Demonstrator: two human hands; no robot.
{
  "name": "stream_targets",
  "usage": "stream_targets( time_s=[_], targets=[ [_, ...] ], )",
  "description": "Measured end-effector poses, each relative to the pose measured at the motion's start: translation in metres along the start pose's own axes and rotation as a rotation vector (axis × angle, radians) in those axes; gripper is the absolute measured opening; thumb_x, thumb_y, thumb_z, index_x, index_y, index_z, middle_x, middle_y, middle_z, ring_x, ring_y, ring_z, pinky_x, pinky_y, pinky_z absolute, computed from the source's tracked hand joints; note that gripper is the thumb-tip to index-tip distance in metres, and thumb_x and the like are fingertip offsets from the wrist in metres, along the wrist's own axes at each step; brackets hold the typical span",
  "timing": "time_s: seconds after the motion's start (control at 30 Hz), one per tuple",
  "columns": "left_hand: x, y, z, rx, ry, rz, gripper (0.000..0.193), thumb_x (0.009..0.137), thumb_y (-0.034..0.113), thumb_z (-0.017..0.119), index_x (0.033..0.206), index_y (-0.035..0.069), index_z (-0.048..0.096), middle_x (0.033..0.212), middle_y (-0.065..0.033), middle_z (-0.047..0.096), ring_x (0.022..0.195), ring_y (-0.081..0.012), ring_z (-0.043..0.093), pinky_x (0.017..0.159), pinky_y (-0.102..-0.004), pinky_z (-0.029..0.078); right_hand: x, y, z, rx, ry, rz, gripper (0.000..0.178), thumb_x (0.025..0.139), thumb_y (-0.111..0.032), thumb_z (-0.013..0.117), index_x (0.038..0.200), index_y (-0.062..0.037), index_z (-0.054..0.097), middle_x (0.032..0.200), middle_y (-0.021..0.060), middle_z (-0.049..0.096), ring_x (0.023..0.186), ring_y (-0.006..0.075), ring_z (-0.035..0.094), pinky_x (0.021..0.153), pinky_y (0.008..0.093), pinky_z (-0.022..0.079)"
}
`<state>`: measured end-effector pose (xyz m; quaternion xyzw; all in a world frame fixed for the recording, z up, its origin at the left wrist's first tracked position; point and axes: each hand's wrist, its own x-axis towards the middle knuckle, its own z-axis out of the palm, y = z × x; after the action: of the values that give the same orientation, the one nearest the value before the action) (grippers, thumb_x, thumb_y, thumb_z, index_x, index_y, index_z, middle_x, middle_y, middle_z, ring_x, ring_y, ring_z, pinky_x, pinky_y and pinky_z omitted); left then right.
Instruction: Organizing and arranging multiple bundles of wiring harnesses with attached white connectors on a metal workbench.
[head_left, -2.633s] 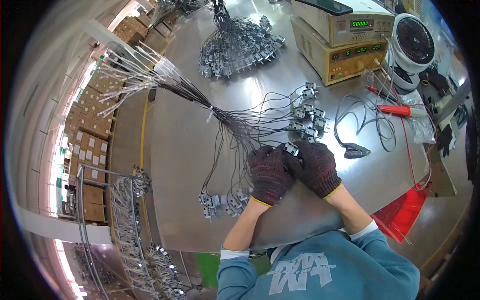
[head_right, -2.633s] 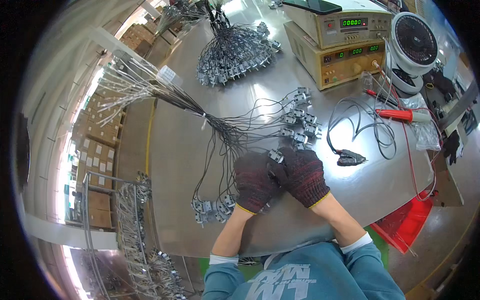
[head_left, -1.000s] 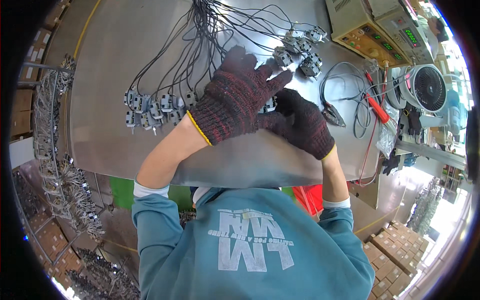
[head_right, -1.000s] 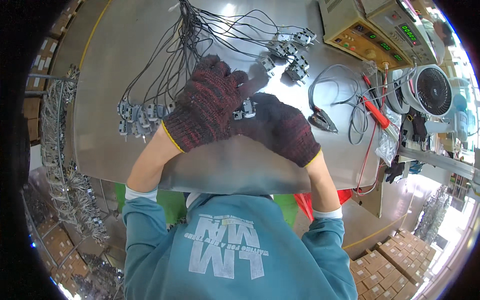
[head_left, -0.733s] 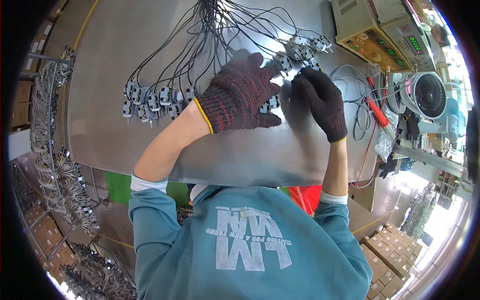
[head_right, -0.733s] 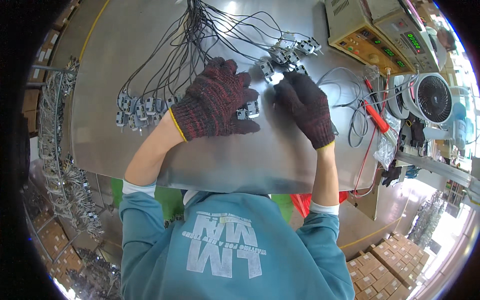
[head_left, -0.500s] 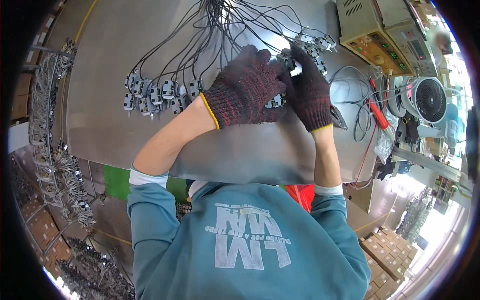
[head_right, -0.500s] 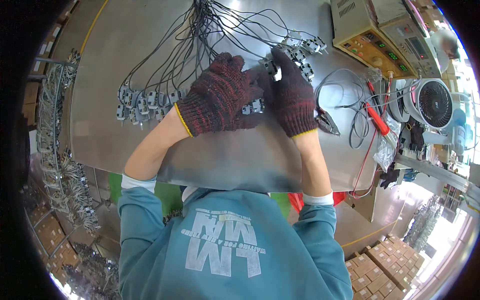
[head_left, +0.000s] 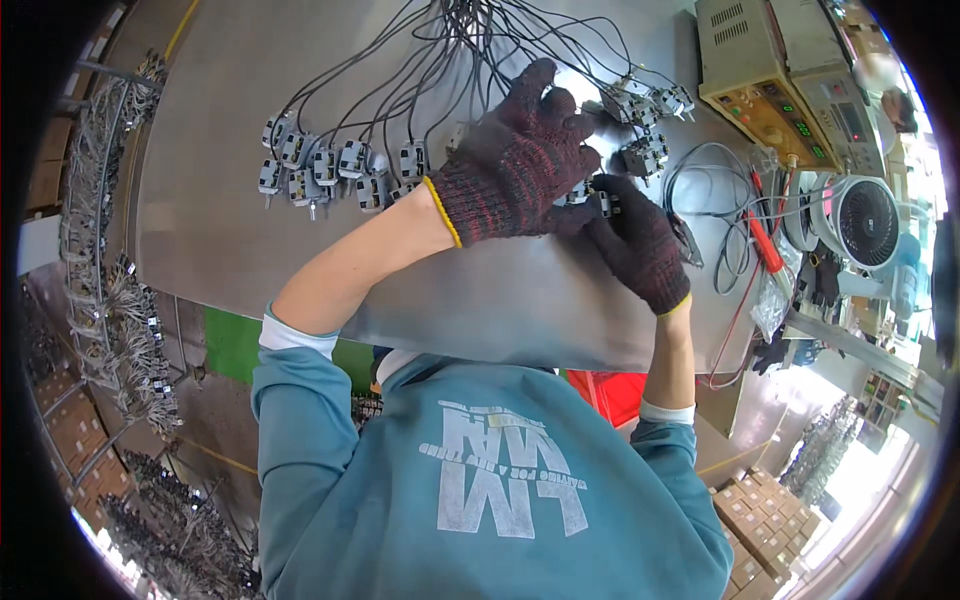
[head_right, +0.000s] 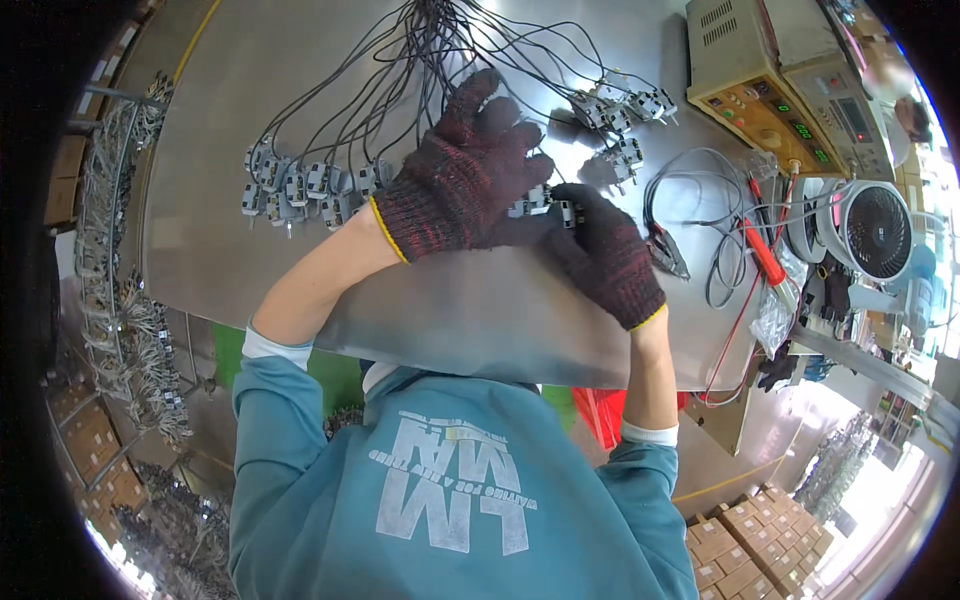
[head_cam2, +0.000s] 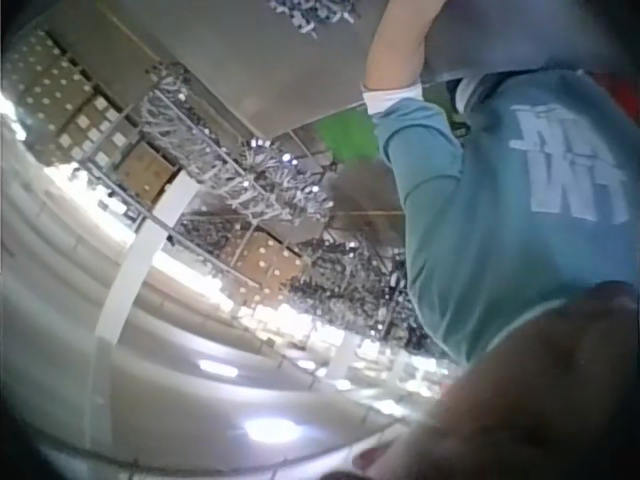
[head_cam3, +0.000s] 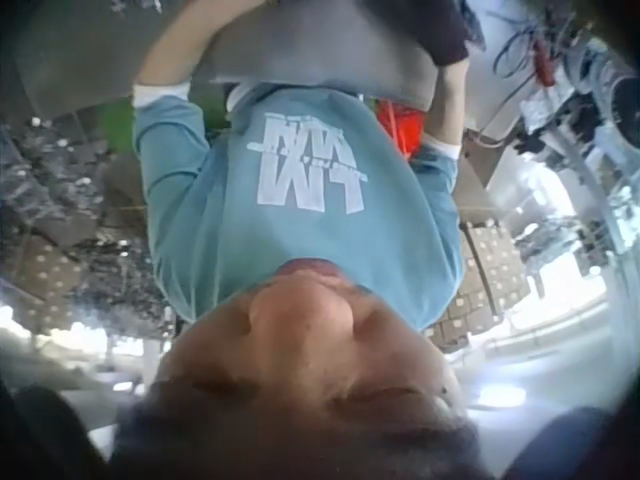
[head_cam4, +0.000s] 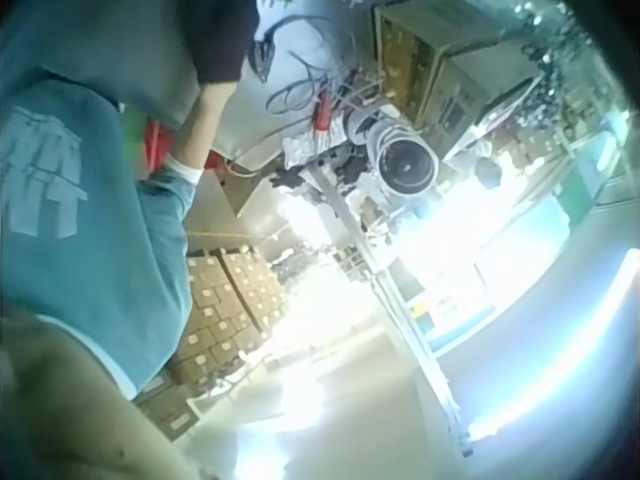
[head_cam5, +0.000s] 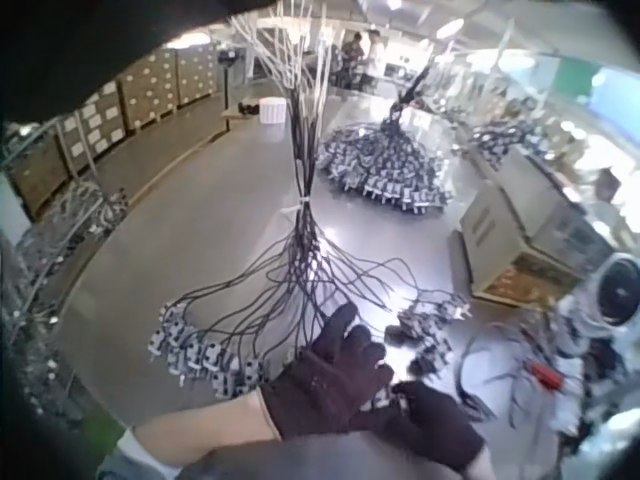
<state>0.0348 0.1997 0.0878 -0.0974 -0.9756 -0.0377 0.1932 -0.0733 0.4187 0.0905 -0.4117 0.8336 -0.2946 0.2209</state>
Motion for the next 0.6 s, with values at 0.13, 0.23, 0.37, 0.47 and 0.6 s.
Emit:
stream_targets(
  time_s=[0.13, 0.23, 0.37, 0.47, 0.6],
  targets=[
    [0.001, 0.002, 0.0, -0.188, 0.136, 0.122, 0.065, 0.09, 0.059, 0.072, 0.136, 0.013, 0.069, 0.138, -0.0101, 0.064, 0.138, -0.0323, 0.054, 0.127, -0.0586, 0.027, -0.016, -0.008, 0.001, 0.065, -0.012, 0.008, 0.051, 0.099, -0.016, 0.078, 0.145, -0.0046, 0.06, 0.102, 0.0142, 0.078, 0.093, 0.0234, 0.078, 0.084, 0.0364, 0.06],
    [0.001, 0.003, 0.013, -0.155, -0.184, 0.079, 0.068, 0.09, 0.06, 0.071, 0.139, 0.013, 0.066, 0.132, -0.009, 0.066, 0.132, -0.0289, 0.058, 0.123, -0.0542, 0.031, -0.02, -0.002, -0.014, 0.188, 0.078, 0.05, 0.059, 0.096, -0.015, 0.082, 0.149, -0.0052, 0.059, 0.104, 0.0108, 0.078, 0.094, 0.0192, 0.077, 0.086, 0.0343, 0.06],
    [0.001, 0.008, 0.012, -0.098, -0.25, 0.069, 0.065, 0.092, 0.061, 0.066, 0.137, 0.014, 0.067, 0.123, -0.0068, 0.069, 0.123, -0.0275, 0.061, 0.118, -0.0519, 0.035, -0.01, 0.011, -0.032, -0.135, 0.363, 0.115, 0.067, 0.093, -0.024, 0.087, 0.152, -0.0077, 0.059, 0.126, 0.012, 0.075, 0.097, 0.0191, 0.076, 0.087, 0.0347, 0.06],
    [-0.002, 0.008, 0.011, -0.124, -0.139, 0.087, 0.054, 0.093, 0.053, 0.068, 0.129, 0.012, 0.072, 0.117, -0.0071, 0.07, 0.122, -0.0267, 0.061, 0.117, -0.051, 0.037, 0.009, 0.024, -0.024, -0.338, 0.489, -0.007, 0.073, 0.089, -0.035, 0.09, 0.15, -0.0091, 0.06, 0.126, 0.0129, 0.077, 0.101, 0.0237, 0.076, 0.087, 0.0389, 0.062],
    [-0.002, 0.006, 0.017, -0.085, -0.087, 0.103, 0.053, 0.096, 0.053, 0.066, 0.13, 0.013, 0.072, 0.121, -0.0086, 0.069, 0.127, -0.0286, 0.058, 0.117, -0.0522, 0.037, 0.021, 0.034, -0.014, -0.324, 0.431, 0.066, 0.072, 0.086, -0.032, 0.091, 0.147, -0.0072, 0.061, 0.124, 0.0171, 0.076, 0.1, 0.0277, 0.076, 0.088, 0.0409, 0.062]
  ],
)
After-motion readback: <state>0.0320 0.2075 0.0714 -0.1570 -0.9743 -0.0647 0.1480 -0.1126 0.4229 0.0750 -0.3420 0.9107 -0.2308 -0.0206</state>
